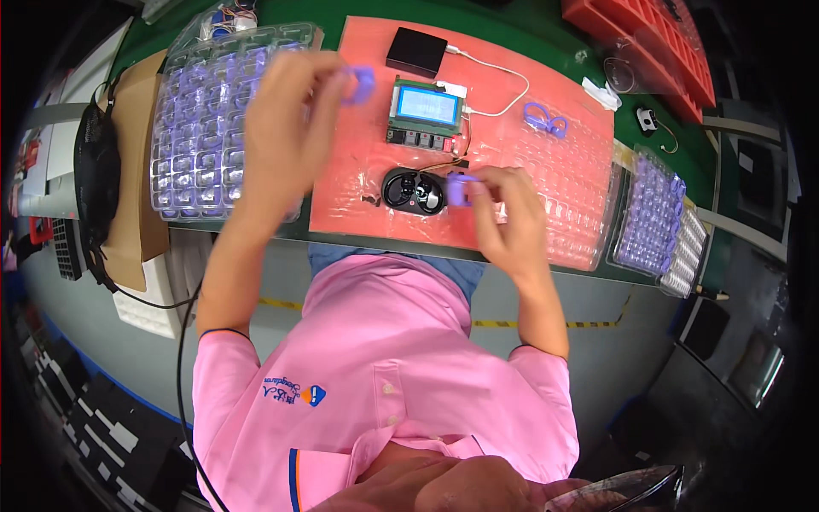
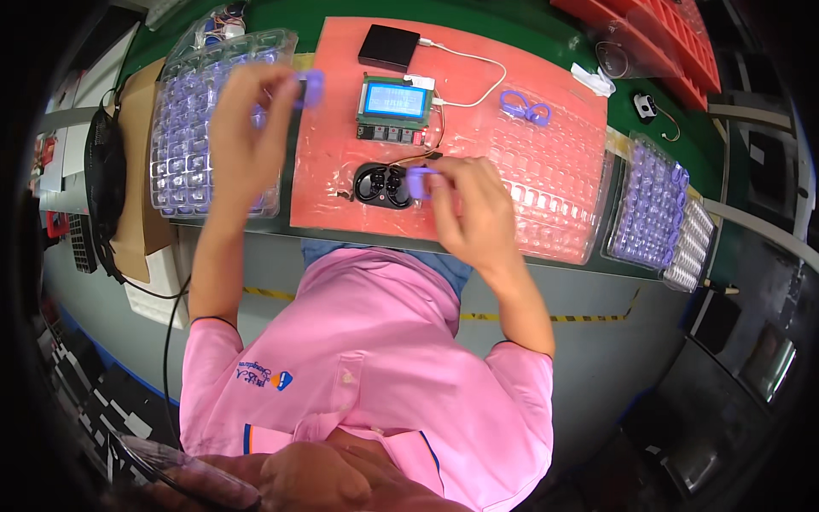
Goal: Assembling and testing small electronic components at a factory workstation.
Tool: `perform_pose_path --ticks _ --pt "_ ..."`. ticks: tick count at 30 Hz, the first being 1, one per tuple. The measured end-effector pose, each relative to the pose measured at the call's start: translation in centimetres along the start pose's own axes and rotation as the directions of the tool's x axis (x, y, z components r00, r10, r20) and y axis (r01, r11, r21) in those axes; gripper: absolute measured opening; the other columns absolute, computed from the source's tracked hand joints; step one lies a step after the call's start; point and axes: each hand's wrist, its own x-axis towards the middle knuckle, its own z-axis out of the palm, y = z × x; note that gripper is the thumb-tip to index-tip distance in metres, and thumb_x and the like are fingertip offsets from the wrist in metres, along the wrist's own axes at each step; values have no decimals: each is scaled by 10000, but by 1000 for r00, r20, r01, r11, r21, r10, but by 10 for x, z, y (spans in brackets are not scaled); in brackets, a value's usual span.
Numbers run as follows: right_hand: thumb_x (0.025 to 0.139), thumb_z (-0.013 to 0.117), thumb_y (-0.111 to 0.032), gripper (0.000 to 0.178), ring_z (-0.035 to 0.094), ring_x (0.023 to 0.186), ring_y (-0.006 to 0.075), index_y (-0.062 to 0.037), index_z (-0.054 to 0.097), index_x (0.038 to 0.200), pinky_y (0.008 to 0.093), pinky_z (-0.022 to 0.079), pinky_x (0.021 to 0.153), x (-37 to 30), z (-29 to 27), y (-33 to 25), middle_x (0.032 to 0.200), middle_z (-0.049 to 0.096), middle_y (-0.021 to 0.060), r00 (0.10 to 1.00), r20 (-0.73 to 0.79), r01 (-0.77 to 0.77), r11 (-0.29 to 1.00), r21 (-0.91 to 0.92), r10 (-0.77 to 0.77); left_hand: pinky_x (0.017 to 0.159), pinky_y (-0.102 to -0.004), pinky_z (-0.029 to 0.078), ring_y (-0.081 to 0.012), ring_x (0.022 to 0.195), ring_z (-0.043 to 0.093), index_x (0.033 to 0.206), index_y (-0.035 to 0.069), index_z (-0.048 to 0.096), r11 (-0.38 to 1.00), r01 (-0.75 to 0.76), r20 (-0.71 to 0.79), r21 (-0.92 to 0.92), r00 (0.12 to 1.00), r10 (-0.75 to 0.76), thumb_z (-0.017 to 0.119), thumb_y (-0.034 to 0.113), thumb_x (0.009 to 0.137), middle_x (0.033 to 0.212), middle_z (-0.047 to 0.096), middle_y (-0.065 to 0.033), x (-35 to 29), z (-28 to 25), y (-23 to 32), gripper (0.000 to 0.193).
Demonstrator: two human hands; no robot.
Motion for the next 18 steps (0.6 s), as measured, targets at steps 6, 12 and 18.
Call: perform_pose_path --ticks 6,12,18 --pt "920 680 28 174 641 700 244 8 703 1092 352 521 636 -13 42 0 844 681 137 988 83 -135 986 97 127 678 -344 517 -269 792 646 1067 -22 676 932 240 202 -272 961 -189 700 -21 947 988 644 -132 -79 27 33 122" --pt "919 685 14 221 641 701 267 -3 716 1138 373 519 637 -11 39 -8 827 677 142 973 135 -181 982 -59 188 685 -358 523 -277 799 652 1082 -24 676 879 396 289 -265 902 -320 681 -14 963 1003 639 -144 -105 40 29 119" --pt "927 673 20 238 626 702 272 4 709 1161 392 506 647 -20 44 -9 842 682 145 986 76 -149 988 -27 151 687 -359 525 -275 803 658 1108 -32 669 847 454 333 -275 872 -359 664 -14 973 1016 635 -155 -109 50 27 136"
